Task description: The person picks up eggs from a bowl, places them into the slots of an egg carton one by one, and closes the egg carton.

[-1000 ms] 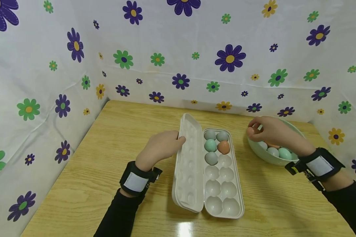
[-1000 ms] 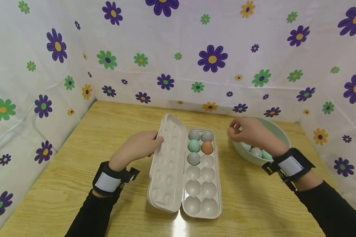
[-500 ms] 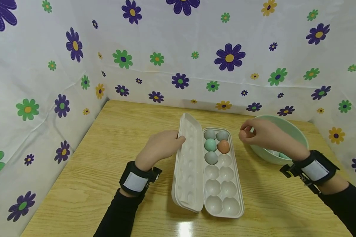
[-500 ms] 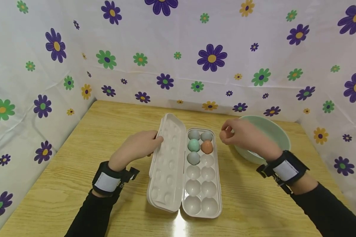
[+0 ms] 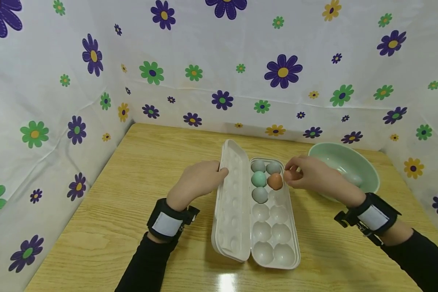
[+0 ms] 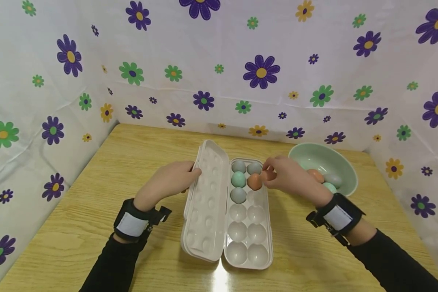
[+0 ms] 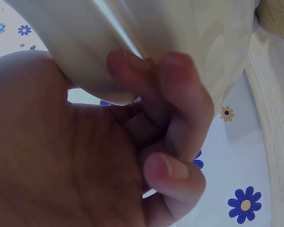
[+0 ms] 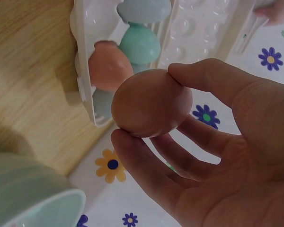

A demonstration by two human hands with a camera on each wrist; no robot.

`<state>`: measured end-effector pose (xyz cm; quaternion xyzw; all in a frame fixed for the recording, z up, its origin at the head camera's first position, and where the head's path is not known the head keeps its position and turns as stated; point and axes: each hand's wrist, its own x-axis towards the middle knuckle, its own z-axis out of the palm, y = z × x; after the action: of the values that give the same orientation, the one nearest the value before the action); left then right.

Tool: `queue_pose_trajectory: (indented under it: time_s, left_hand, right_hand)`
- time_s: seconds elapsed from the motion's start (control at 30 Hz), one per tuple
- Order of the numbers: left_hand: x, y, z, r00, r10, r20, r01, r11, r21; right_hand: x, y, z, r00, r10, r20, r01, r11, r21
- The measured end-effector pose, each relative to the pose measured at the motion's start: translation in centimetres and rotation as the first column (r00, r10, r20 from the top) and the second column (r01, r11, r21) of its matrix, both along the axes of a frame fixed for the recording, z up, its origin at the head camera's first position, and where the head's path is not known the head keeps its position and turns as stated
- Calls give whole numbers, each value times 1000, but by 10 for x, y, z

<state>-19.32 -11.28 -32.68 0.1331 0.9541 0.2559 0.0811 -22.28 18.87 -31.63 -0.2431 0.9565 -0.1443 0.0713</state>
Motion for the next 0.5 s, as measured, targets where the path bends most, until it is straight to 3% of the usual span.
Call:
queue_pose_trajectory:
  time_s: [0.37, 0.5]
  left_hand:
    - [0, -1, 0, 1000, -7, -7, 7, 1000, -4]
    - [1, 0, 1, 1000, -7, -8, 7, 1000, -4]
  right_hand:
    - [5, -16, -21, 998, 63, -2, -63, 998, -20]
    - [7, -21, -29, 997, 66, 34, -65, 997, -45]
